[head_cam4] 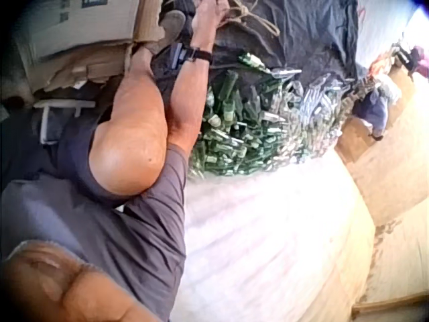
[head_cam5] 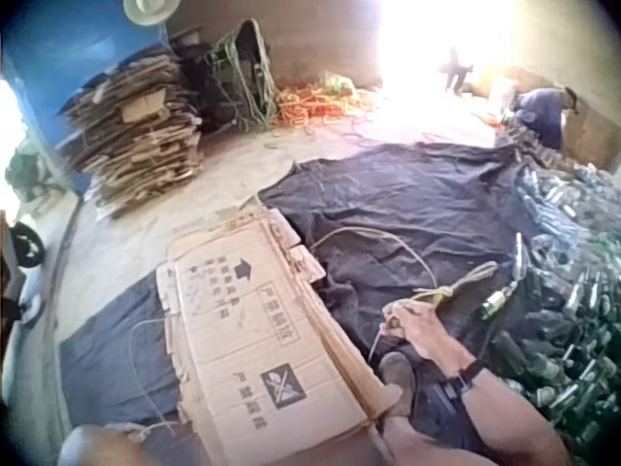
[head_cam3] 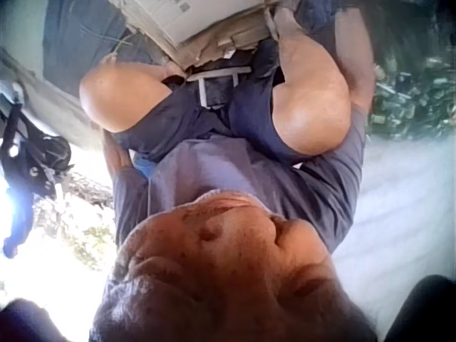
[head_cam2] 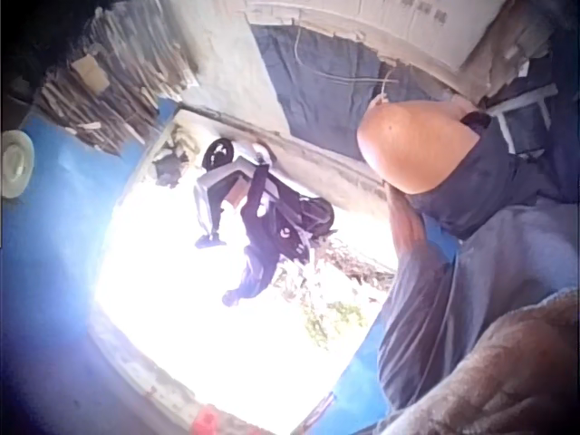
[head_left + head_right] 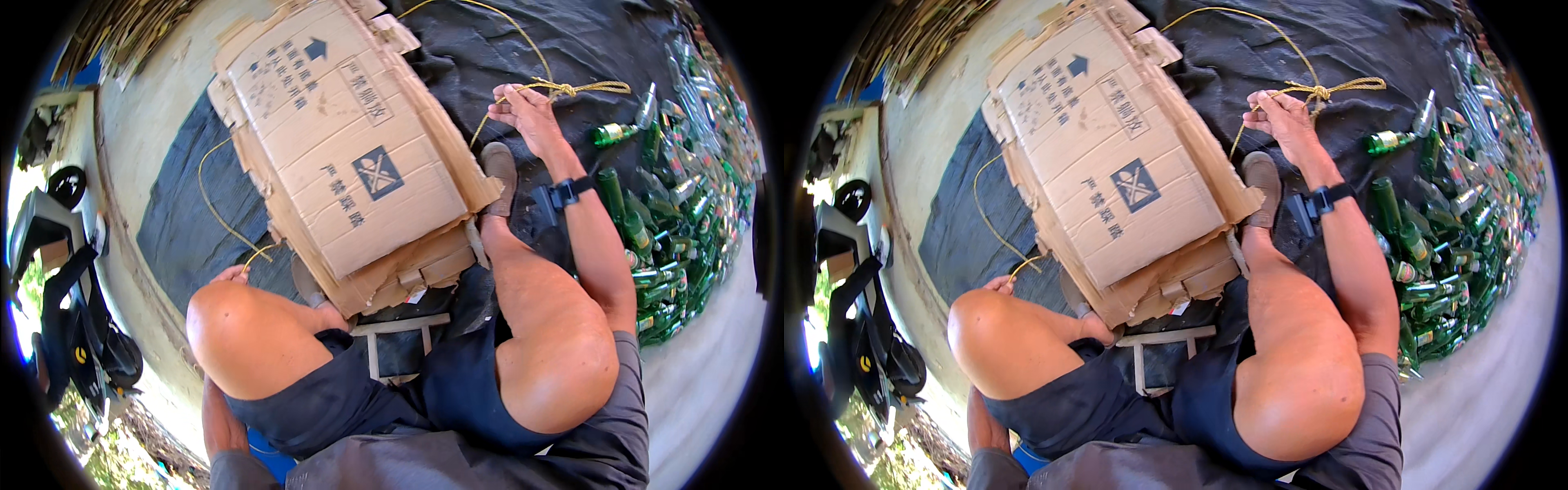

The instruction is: The person stacks several pieces of cardboard, wraps a yellow rope around the stack, and ties a knot to bundle them together while sitting on the floor.

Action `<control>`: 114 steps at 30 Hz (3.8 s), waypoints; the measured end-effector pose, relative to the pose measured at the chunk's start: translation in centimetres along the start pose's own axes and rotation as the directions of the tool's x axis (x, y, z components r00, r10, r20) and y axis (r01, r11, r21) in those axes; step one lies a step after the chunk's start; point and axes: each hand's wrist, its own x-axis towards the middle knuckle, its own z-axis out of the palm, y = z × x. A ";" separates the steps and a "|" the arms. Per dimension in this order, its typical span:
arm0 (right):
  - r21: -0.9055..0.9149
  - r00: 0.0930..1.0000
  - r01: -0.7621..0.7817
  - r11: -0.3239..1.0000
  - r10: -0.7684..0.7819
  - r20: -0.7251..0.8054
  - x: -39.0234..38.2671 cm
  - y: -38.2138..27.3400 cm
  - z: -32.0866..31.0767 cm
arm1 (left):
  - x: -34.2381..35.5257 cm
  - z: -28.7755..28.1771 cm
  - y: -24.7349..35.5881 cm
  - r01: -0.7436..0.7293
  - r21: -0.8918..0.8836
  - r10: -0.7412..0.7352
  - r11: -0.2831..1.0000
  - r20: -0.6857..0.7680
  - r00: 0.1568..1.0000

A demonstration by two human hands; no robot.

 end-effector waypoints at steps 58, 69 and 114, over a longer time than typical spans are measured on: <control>-0.573 0.990 0.129 0.809 -0.135 0.032 -12.1 -18.5 6.9 | -3.4 -12.9 10.8 -0.300 0.710 0.428 0.637 -0.002 0.904; -0.651 0.979 0.204 0.731 -0.172 0.114 -16.0 -21.9 11.1 | -5.6 -13.8 13.3 -0.344 0.698 0.562 0.628 -0.100 0.821; -0.775 0.806 0.591 0.222 -0.198 0.558 -17.4 -12.7 24.4 | -10.1 -8.0 26.4 -0.541 -0.454 0.572 0.708 -0.081 0.816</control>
